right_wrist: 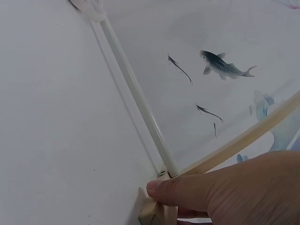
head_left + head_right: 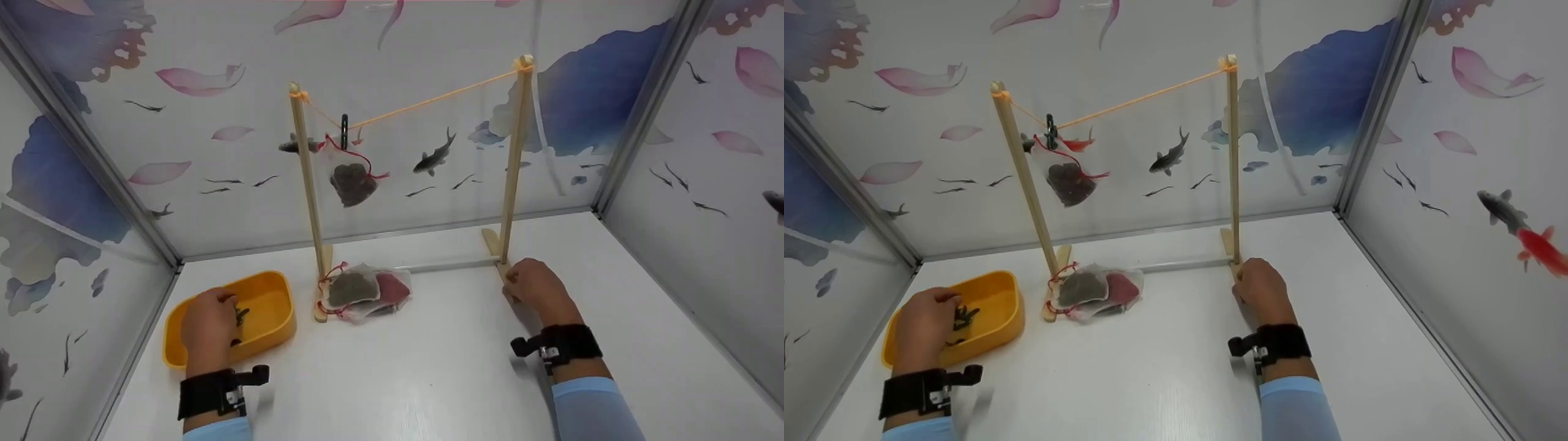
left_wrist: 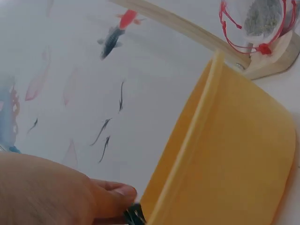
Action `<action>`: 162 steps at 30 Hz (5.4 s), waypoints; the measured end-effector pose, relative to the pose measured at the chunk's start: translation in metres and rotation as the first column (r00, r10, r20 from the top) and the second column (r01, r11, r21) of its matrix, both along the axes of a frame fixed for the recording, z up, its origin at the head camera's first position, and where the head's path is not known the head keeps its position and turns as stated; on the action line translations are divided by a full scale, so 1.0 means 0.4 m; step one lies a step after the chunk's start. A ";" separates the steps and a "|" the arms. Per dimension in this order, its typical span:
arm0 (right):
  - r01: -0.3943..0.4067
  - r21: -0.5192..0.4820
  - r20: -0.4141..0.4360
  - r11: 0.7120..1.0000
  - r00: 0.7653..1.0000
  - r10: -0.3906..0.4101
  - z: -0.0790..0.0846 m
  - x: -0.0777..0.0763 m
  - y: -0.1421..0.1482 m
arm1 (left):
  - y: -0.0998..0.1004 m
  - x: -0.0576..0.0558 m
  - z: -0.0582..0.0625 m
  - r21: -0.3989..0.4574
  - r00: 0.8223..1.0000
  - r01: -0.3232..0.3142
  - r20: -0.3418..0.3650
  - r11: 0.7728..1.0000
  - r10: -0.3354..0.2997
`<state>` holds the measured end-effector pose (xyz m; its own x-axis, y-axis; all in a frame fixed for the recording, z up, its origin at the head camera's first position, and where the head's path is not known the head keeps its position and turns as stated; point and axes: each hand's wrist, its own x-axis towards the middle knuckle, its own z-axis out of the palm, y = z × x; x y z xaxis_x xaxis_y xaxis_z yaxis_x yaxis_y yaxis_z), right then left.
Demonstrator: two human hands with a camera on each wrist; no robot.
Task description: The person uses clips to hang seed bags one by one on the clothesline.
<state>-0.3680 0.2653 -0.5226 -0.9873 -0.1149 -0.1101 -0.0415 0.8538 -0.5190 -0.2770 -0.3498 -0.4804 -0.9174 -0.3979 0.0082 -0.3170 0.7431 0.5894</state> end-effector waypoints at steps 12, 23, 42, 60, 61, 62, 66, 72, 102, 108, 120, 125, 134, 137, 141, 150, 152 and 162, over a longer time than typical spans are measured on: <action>-0.039 -0.140 -0.051 0.989 0.998 0.032 0.117 0.038 -0.080 | 0.290 0.005 0.110 0.253 0.935 0.243 -0.320 0.936 -0.156; -0.445 -0.182 -0.484 0.877 0.817 0.313 0.221 0.157 -0.282 | 0.518 0.015 0.099 0.378 0.784 0.536 -0.554 0.755 -0.280; -0.638 -0.125 -0.578 0.760 0.669 0.466 0.193 0.193 -0.365 | 0.609 0.051 0.090 0.304 0.712 0.669 -0.525 0.678 -0.467; -0.531 -0.264 -0.468 0.805 0.800 0.375 0.202 0.176 -0.339 | 0.476 -0.052 0.003 -0.191 0.944 0.224 -0.202 0.956 -0.262; -0.527 -0.276 -0.462 0.804 0.806 0.370 0.201 0.175 -0.339 | 0.465 -0.059 -0.007 -0.247 0.949 0.203 -0.188 0.948 -0.252; -0.525 -0.285 -0.460 0.802 0.809 0.366 0.200 0.174 -0.338 | 0.454 -0.065 -0.015 -0.295 0.954 0.186 -0.173 0.937 -0.244; -0.522 -0.313 -0.454 0.793 0.816 0.358 0.196 0.170 -0.335 | 0.418 -0.076 -0.046 -0.418 0.969 0.161 -0.106 0.894 -0.225; -0.486 -0.297 -0.434 0.822 0.835 0.337 0.197 0.166 -0.329 | 0.390 -0.077 -0.083 -0.429 0.976 0.209 0.039 0.879 -0.214; -0.449 -0.361 -0.456 0.817 0.849 0.266 0.195 0.156 -0.317 | 0.418 -0.112 -0.138 -0.396 0.992 0.109 -0.021 0.912 -0.128; -0.423 -0.366 -0.458 0.829 0.857 0.235 0.199 0.150 -0.313 | 0.427 -0.119 -0.104 -0.282 0.988 0.111 -0.076 0.953 -0.138; -0.293 -0.456 -0.487 0.841 0.872 0.040 0.187 0.141 -0.319 | 0.445 -0.075 -0.018 0.079 0.949 0.163 -0.285 0.983 -0.135; -0.317 -0.472 -0.521 0.822 0.853 0.030 0.203 0.124 -0.318 | 0.452 -0.074 0.043 0.028 0.885 0.179 -0.441 0.983 -0.149; -0.357 -0.435 -0.561 0.827 0.826 0.061 0.362 0.061 -0.348 | 0.433 -0.114 0.230 -0.167 0.777 0.126 -0.596 0.978 -0.202; -0.363 -0.383 -0.602 0.849 0.796 0.069 0.446 0.035 -0.371 | 0.423 -0.128 0.312 -0.173 0.733 0.117 -0.650 0.978 -0.202; -0.351 -0.357 -0.648 0.866 0.761 0.041 0.554 0.005 -0.405 | 0.414 -0.152 0.408 -0.193 0.689 0.129 -0.688 0.973 -0.228; -0.294 -0.316 -0.653 0.902 0.757 0.018 0.764 -0.068 -0.491 | 0.418 -0.220 0.548 -0.229 0.674 0.166 -0.683 0.959 -0.280; -0.290 -0.299 -0.634 0.909 0.773 0.038 0.789 -0.076 -0.514 | 0.423 -0.233 0.565 -0.239 0.678 0.174 -0.675 0.955 -0.293; -0.265 -0.233 -0.523 0.936 0.845 0.109 0.815 -0.113 -0.605 | 0.446 -0.257 0.596 -0.271 0.705 0.197 -0.629 0.942 -0.329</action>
